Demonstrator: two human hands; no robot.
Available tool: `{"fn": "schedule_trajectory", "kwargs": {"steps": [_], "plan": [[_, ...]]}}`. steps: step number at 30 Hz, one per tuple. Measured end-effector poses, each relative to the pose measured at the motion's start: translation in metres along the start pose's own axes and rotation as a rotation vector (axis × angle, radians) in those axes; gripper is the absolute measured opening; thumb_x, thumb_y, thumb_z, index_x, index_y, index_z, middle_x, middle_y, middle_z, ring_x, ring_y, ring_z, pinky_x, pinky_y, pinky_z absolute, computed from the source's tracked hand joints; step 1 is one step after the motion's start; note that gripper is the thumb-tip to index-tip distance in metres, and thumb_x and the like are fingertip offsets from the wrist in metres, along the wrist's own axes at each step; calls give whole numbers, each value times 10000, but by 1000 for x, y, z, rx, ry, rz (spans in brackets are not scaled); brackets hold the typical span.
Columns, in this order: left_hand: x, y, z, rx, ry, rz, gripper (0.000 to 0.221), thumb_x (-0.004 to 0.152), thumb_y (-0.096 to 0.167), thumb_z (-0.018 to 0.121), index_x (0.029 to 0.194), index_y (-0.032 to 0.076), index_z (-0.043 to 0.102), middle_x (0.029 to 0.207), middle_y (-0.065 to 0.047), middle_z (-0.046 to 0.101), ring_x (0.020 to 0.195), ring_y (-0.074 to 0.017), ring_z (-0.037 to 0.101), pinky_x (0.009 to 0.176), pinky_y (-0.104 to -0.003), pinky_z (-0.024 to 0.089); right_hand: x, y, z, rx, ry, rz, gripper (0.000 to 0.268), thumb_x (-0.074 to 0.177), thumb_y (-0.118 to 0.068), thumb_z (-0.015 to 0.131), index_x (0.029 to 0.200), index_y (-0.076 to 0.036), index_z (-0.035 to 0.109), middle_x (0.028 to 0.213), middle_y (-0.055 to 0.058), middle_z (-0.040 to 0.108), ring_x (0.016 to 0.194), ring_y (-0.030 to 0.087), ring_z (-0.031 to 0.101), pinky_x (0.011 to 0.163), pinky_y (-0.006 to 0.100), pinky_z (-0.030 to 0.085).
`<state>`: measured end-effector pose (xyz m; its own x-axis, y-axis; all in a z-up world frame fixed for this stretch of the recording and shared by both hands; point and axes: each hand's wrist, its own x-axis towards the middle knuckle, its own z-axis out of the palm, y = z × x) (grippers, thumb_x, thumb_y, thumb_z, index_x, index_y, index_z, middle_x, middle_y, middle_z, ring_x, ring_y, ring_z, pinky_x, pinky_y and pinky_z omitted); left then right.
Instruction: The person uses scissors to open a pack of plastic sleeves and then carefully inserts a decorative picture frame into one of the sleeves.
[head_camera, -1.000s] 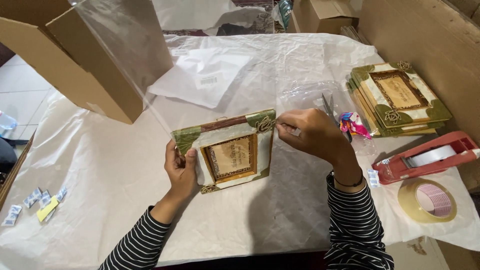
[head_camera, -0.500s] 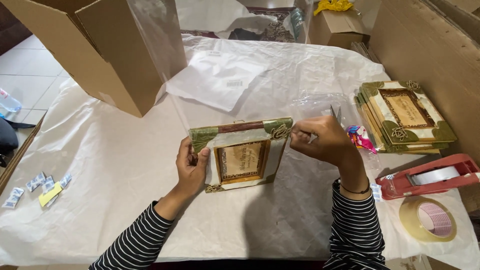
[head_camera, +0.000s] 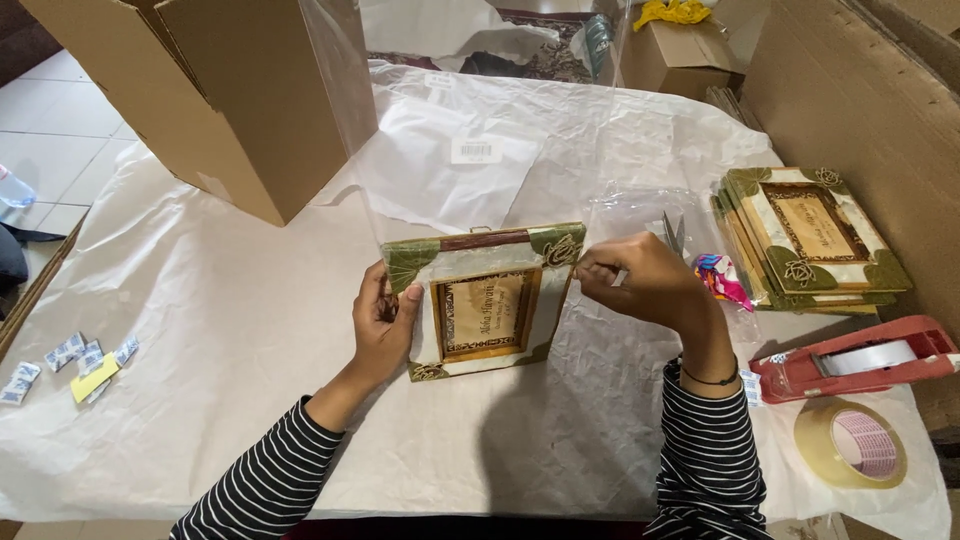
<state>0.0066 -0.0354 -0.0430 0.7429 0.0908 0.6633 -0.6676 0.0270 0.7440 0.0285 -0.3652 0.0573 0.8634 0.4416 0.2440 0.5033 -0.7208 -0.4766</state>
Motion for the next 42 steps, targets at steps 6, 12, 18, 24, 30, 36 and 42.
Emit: {"fn": "schedule_trajectory", "kwargs": {"steps": [6, 12, 18, 24, 30, 36, 42], "plan": [[-2, -1, 0, -11, -8, -13, 360, 1007, 117, 592, 1337, -6, 520, 1147, -150, 706, 1098, -130, 542, 949, -414, 506, -2, -44, -20, 38, 34, 76, 167, 866, -256, 706, 891, -92, 721, 665, 121, 692, 656, 263, 700, 723, 375, 584], [-4, -5, -2, 0, -13, -12, 379, 1001, 107, 589, 1349, -19, 506, 1180, -173, 702, 1125, -160, 570, 971, -432, 500, -3, -45, -21, 42, 54, 4, 165, 966, -218, 635, 916, -89, 726, 683, 115, 717, 668, 266, 702, 743, 382, 586], [-7, -11, -2, 1, -6, -9, 373, 1000, 96, 588, 1345, -23, 508, 1185, -179, 705, 1132, -176, 583, 975, -437, 502, -3, -41, -19, 43, 63, -25, 201, 1015, -203, 591, 909, -93, 723, 696, 106, 741, 688, 286, 733, 771, 392, 600], [-5, -5, 0, 2, 4, -33, 355, 1001, 119, 600, 1322, -12, 524, 1125, -149, 704, 1080, -148, 570, 959, -426, 502, -6, -45, -14, -131, 160, -118, 172, 977, -229, 671, 862, -102, 687, 687, 105, 712, 675, 301, 727, 695, 391, 590], [-5, -2, 2, 39, 16, -23, 352, 989, 136, 629, 1303, -1, 547, 1101, -141, 716, 1070, -134, 578, 944, -415, 506, -9, -61, -6, -526, 329, -205, 269, 869, -353, 770, 797, -157, 602, 625, 27, 631, 583, 272, 679, 607, 394, 560], [-6, -7, 1, 20, 16, -4, 367, 975, 115, 639, 1309, -4, 540, 1113, -143, 715, 1087, -150, 592, 964, -424, 502, -2, -49, 17, -796, 521, -572, 388, 958, -415, 712, 719, -157, 548, 615, -9, 493, 501, 196, 564, 495, 304, 496], [-7, -11, 1, 46, 19, 29, 395, 950, 74, 670, 1311, -12, 537, 1119, -158, 719, 1086, -176, 615, 969, -443, 501, 14, -36, 39, -994, 664, -850, 166, 971, -277, 700, 945, -121, 647, 859, 42, 561, 679, 175, 621, 594, 271, 539]]}}
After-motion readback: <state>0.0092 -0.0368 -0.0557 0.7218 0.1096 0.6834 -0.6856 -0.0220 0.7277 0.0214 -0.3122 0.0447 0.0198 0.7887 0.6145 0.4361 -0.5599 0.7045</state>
